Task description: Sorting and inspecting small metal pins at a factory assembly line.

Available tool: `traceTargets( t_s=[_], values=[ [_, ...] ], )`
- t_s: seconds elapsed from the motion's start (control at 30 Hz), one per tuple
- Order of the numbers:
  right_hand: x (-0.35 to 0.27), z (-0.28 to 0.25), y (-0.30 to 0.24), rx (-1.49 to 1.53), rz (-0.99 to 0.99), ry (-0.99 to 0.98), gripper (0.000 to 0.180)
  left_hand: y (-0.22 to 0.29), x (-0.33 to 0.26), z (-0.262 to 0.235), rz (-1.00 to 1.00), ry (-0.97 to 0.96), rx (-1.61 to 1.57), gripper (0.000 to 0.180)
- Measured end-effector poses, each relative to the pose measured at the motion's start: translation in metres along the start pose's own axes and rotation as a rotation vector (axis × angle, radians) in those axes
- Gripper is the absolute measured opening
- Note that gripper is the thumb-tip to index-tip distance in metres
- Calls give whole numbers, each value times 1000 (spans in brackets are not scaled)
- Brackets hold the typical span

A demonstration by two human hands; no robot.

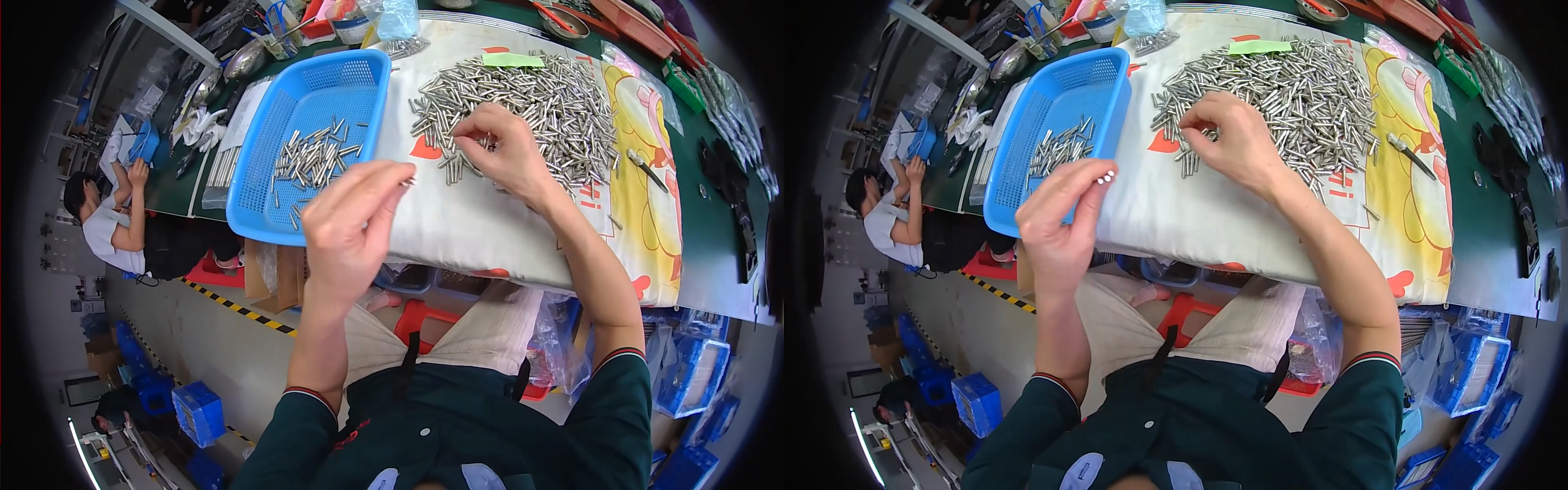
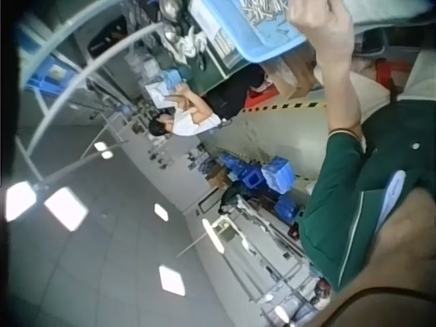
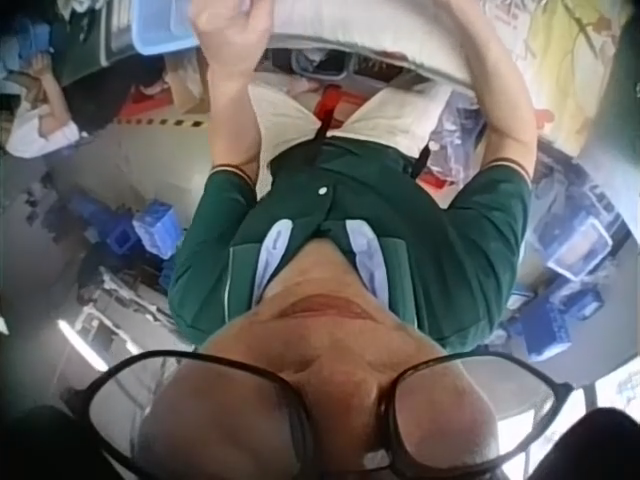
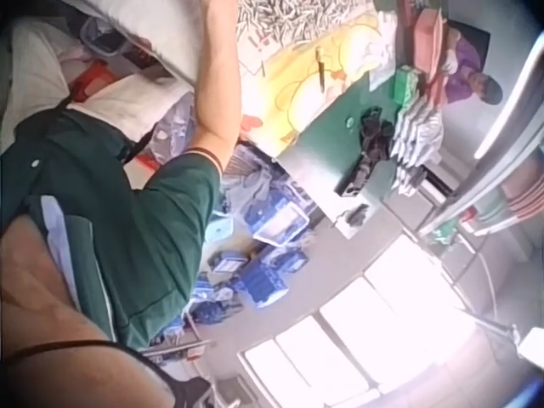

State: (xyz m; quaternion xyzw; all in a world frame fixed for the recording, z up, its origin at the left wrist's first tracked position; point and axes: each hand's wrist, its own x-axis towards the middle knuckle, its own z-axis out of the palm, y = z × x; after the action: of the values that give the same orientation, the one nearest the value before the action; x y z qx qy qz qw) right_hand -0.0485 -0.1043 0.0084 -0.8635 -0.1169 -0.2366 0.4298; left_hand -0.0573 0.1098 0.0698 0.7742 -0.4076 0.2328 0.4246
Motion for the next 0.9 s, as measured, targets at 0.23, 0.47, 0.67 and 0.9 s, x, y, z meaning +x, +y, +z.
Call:
traceTargets(
  t_s=[0.23,0.47,0.67,0.9],
  values=[
    [-9,1,2,-334,-133,-271,8,-61,12,-58,-224,-216,530,15],
    [-10,0,3,-397,-195,-314,10,-5,-2,-18,-133,-112,176,10],
    [2,7,3,-383,-300,-347,15,-36,-30,60,-144,-244,167,17],
    [-7,-4,-4,-422,-256,-371,10,-54,-45,92,-78,-166,140,17]
  ],
)
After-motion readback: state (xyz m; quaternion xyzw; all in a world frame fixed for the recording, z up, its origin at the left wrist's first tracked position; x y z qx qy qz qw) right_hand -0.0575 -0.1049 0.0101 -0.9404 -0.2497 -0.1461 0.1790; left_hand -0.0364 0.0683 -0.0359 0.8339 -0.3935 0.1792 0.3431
